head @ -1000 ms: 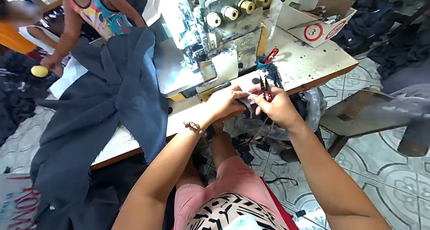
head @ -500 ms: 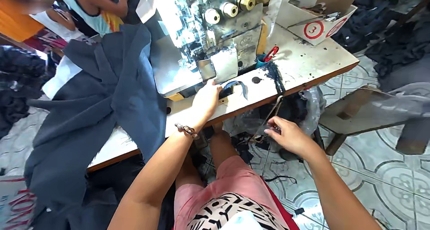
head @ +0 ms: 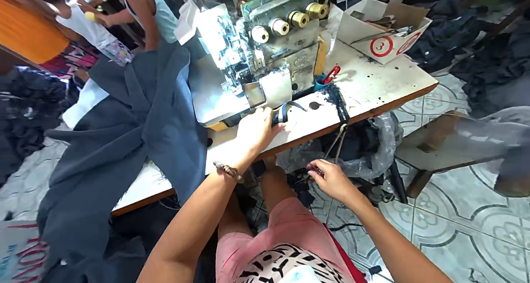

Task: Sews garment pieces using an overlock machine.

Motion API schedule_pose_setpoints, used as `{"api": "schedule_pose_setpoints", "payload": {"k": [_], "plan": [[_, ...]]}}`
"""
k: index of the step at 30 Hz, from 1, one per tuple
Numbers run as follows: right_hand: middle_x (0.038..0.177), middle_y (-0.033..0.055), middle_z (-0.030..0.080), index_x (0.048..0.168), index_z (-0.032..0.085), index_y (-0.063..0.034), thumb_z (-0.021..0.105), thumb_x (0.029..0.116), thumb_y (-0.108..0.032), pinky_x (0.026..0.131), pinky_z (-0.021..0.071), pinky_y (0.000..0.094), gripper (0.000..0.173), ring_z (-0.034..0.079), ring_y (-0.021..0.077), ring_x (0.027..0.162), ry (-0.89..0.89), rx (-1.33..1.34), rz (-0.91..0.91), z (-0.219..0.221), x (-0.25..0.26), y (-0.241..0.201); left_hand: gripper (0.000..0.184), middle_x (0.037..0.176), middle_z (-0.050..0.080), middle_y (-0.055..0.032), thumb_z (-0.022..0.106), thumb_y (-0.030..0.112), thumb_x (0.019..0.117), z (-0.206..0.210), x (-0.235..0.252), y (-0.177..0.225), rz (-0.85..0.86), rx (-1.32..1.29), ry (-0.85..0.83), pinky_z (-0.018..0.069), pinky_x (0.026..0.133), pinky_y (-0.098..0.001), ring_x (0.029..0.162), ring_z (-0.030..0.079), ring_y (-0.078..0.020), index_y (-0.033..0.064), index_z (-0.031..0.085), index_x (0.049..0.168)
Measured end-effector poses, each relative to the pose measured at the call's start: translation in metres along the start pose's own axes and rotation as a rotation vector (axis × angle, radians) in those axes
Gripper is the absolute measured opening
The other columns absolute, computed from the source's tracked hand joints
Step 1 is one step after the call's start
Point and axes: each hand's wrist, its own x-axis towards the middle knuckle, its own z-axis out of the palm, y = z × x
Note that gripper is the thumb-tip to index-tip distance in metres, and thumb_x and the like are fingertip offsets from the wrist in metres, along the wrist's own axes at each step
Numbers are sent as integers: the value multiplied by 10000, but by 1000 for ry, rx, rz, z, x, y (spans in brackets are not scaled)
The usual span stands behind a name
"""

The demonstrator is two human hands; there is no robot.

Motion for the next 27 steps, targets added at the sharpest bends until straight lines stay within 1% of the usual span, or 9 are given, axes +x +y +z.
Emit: {"api": "schedule_pose_setpoints", "payload": {"k": [3,6,8,10,15,18,22,24,27], "plan": [[1119,231,696,1160,685,64,586,1014,-135,951,534,457,266,687,314,1021,-22,19,37,4,3,-3,572,1420,556,-202,742,334,936,10,-3,9,205,4,255,551,917,-528,1184,628,-377,36,572,1394],[1106,237,703,1140,698,71,607,988,-116,954,538,453,258,693,324,1024,-6,-1,-59,14,4,-14,627,1674,311,-113,530,401,1053,34,13,9,325,-28,89,254,1207,-603,1531,306,-365,130,378,1597],[1071,224,706,1105,704,67,624,969,-108,918,553,425,235,697,306,977,29,-11,-129,16,1,-11,608,1630,387,-140,499,402,1068,45,10,8,254,-77,91,319,1197,-551,1486,393,-344,75,406,1572],[1039,214,714,1078,713,61,637,965,-119,904,562,420,225,705,297,955,53,-7,-124,14,-6,-3,599,1447,558,-175,521,453,1052,51,4,9,150,-105,110,543,978,-500,1200,641,-321,20,514,1466],[1049,218,723,1102,718,51,634,977,-117,931,551,472,225,709,317,977,-18,-15,-61,22,-1,4,843,1066,723,-204,332,769,973,44,45,-5,-22,-85,-323,537,870,-631,1061,693,-385,34,708,1144],[1028,200,721,1077,716,53,639,956,-91,862,574,434,203,709,282,920,-7,-6,-164,36,8,-5,853,1215,699,-199,401,797,937,38,77,-23,-118,-255,-509,459,998,-651,1208,636,-359,48,732,1177],[1015,185,727,1068,718,50,640,948,-79,830,581,407,192,712,251,891,-17,41,-174,55,12,-5,454,1161,681,-293,659,337,990,29,40,-31,-69,-579,-264,509,924,-587,1110,654,-409,-87,693,1148],[1002,186,723,1064,715,52,631,946,-87,812,581,428,200,708,257,875,-64,62,-131,65,9,-3,633,1350,617,-248,505,524,1045,7,44,-9,-141,-520,-520,411,1085,-567,1300,567,-353,-40,637,1302],[980,163,725,1079,719,35,624,955,-100,768,585,441,207,702,238,819,-114,60,-76,67,4,-5,654,1188,675,-235,427,567,1059,13,37,0,-6,-254,-392,502,946,-614,1152,647,-386,-24,672,1195]]}}
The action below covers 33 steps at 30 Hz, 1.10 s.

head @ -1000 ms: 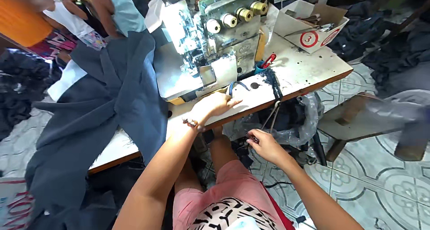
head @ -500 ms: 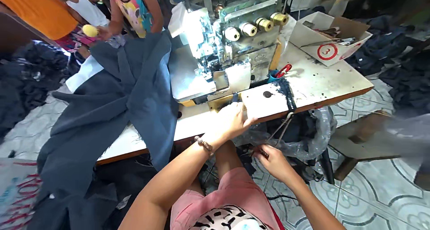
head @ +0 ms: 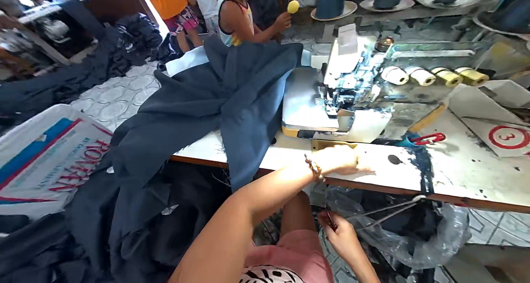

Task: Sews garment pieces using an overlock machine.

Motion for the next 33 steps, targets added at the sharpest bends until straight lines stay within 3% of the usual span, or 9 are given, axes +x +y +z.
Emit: {"api": "schedule_pose_setpoints", "payload": {"k": [3,7,10,12,18,23,26,30,33], "plan": [[980,155,720,1114,706,23,618,966,-108,710,590,451,217,692,226,754,-4,7,58,-1,-10,9,467,1358,642,-149,481,374,1085,30,-47,-25,298,127,365,537,964,-473,1151,670,-290,32,608,1375],[940,130,703,1076,707,20,555,997,-105,623,569,343,212,654,150,673,47,71,102,2,-23,22,208,1061,755,-120,768,185,862,41,-110,-96,476,243,1051,587,887,-420,1026,719,-265,47,777,1017],[931,119,706,1041,708,23,503,1034,-124,657,581,340,253,661,141,695,34,125,101,11,-20,5,840,1523,470,-242,861,424,791,7,-139,-153,-49,172,945,367,1166,-556,1425,441,-405,-11,529,1429],[986,162,702,1051,708,48,480,1043,-112,737,579,399,279,677,202,781,-19,116,-3,17,-16,-18,1161,1597,378,-253,868,501,755,-10,-140,-197,-283,9,840,271,1182,-676,1474,353,-461,17,250,1611],[1121,183,701,1189,690,22,455,1052,-98,948,531,385,297,679,239,1023,-54,33,-174,11,-21,-43,547,1423,552,-272,657,181,966,-17,-150,-184,-349,43,587,386,1036,-742,1317,520,-494,43,511,1474],[1180,248,669,1248,644,62,513,1052,-93,937,534,513,282,675,347,1032,265,-18,41,-25,1,-15,443,1343,589,-288,571,201,994,17,-155,-175,-321,93,776,371,1006,-728,1244,545,-512,9,546,1392],[1166,327,629,1128,660,130,591,881,123,922,551,564,256,660,458,1071,481,-315,-235,-40,33,3,439,1333,580,-285,565,225,999,28,-162,-170,-299,118,813,398,991,-701,1221,549,-510,5,536,1378],[1192,305,668,1169,682,88,624,813,136,1033,461,620,364,615,491,1184,340,-522,-427,-49,63,21,436,1312,595,-269,572,228,981,25,-152,-178,-318,130,827,398,970,-712,1206,556,-500,15,562,1361],[1246,307,651,1228,663,75,602,954,-21,1045,434,637,297,592,482,1231,79,-531,-225,-67,73,4,440,1342,584,-276,582,220,977,18,-145,-182,-356,131,800,372,985,-735,1225,547,-508,11,569,1364]]}}
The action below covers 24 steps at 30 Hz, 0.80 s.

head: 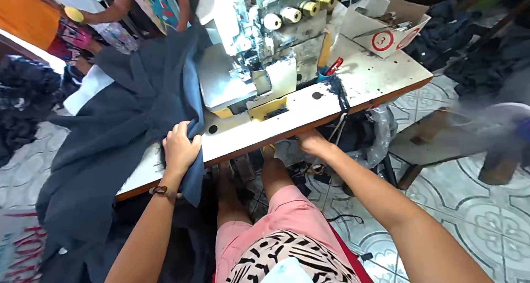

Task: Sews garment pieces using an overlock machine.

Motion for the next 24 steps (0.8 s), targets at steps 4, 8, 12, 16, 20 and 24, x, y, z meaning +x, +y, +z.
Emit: {"api": "schedule_pose_setpoints", "payload": {"k": [4,8,12,16,20,24], "plan": [[1360,293,595,1317,639,23,621,1008,-209,1080,369,691,386,519,472,1322,-362,19,341,-38,24,-3,471,1368,562,-299,562,209,972,2,5,0,-25,3,-21,337,1017,-747,1259,526,-518,-4,544,1392],[1385,296,575,1334,619,35,625,990,-197,1074,376,695,415,506,481,1332,-323,-9,455,-31,25,4,493,1337,571,-319,552,231,944,3,5,-3,-30,-21,1,334,1018,-746,1262,524,-526,-19,552,1369],[1390,315,563,1319,602,86,647,892,28,1150,345,611,433,492,475,1356,116,-18,245,5,-22,-11,512,1331,573,-333,569,229,942,5,5,-6,-9,-29,11,328,1030,-740,1263,526,-528,-46,544,1373],[1469,222,532,1426,560,-10,690,806,119,1115,434,569,647,525,391,1352,291,221,216,25,-91,1,664,1352,517,-373,644,389,909,8,3,-9,121,-17,143,375,1064,-671,1275,500,-541,-58,523,1385],[1468,238,526,1422,547,14,575,845,153,1015,511,538,593,586,386,1268,430,295,411,6,-112,67,699,1390,466,-378,659,442,894,13,3,-8,245,-29,191,346,1119,-603,1315,453,-529,-45,541,1381],[1494,191,542,1361,623,-9,607,795,185,1144,285,704,599,453,429,1424,347,1,-25,-10,-82,130,615,1325,533,-372,622,404,916,16,7,-4,268,-25,173,372,1093,-604,1265,498,-537,-78,599,1298]]}}
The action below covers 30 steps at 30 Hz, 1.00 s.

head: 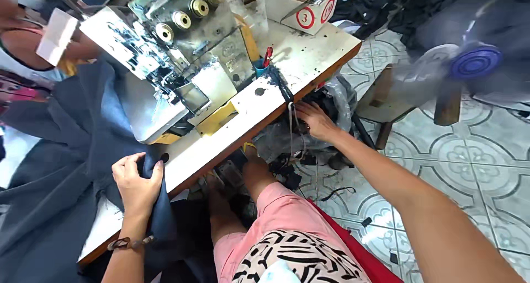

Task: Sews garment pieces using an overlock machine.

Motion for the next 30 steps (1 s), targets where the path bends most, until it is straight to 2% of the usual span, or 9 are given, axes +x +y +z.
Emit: {"api": "schedule_pose_setpoints", "payload": {"k": [4,11,14,16,18,20,23,26,30], "plan": [[1296,244,659,1147,709,45,686,822,79,1162,300,630,327,542,454,1317,-275,-58,-203,-1,46,4,575,1297,556,-369,606,370,928,-1,1,4,-12,24,-4,397,1080,-595,1240,525,-529,-88,609,1277],[1240,326,624,1248,638,91,480,1069,-116,1059,401,617,317,569,491,1226,-854,-206,130,-15,102,-28,524,1287,557,-367,635,345,923,0,1,2,18,63,115,400,1088,-542,1239,526,-510,-85,645,1222],[1278,358,596,1234,606,154,482,1072,-112,1064,392,619,336,554,510,1242,-824,-83,321,-31,105,-39,373,1243,575,-371,676,243,942,-4,-19,18,254,65,309,390,1111,-539,1239,533,-502,-77,661,1134],[1328,354,575,1271,596,147,538,1033,-49,1108,346,621,314,517,513,1289,-775,-55,308,-27,102,-22,210,1129,592,-200,623,235,987,4,-45,58,517,-27,320,408,1085,-455,1168,558,-338,56,593,1093],[1366,296,589,1349,612,35,581,1001,-33,1110,350,650,356,515,489,1318,-723,-58,287,-2,94,16,126,1037,663,-35,593,256,1006,36,-74,99,702,-263,153,494,1016,-339,1069,639,-169,168,634,1086],[1384,269,589,1373,615,-28,593,988,-60,1083,344,698,387,510,488,1321,-634,-41,326,26,84,58,166,968,735,-41,593,259,991,85,-87,126,733,-375,-206,581,903,-346,952,714,-173,150,713,1026],[1410,260,571,1375,607,-18,592,1000,-80,1116,299,703,380,485,468,1355,-623,-7,531,37,78,82,332,1351,636,-204,525,171,1051,165,-58,145,277,-387,-887,474,1110,-460,1276,609,-320,-1,671,1296],[1375,319,570,1380,588,17,616,1000,-114,1103,277,743,403,469,533,1337,-603,-45,755,43,69,98,441,1325,623,-275,428,234,1099,257,-24,150,-68,-435,-817,475,1086,-445,1245,616,-355,-75,558,1384],[1407,337,538,1376,570,67,548,1034,-84,1070,299,754,375,475,544,1332,-593,-85,837,48,56,101,417,1531,429,-300,373,72,1112,215,50,263,-687,-486,-1004,297,1191,-399,1425,419,-334,-141,405,1469]]}}
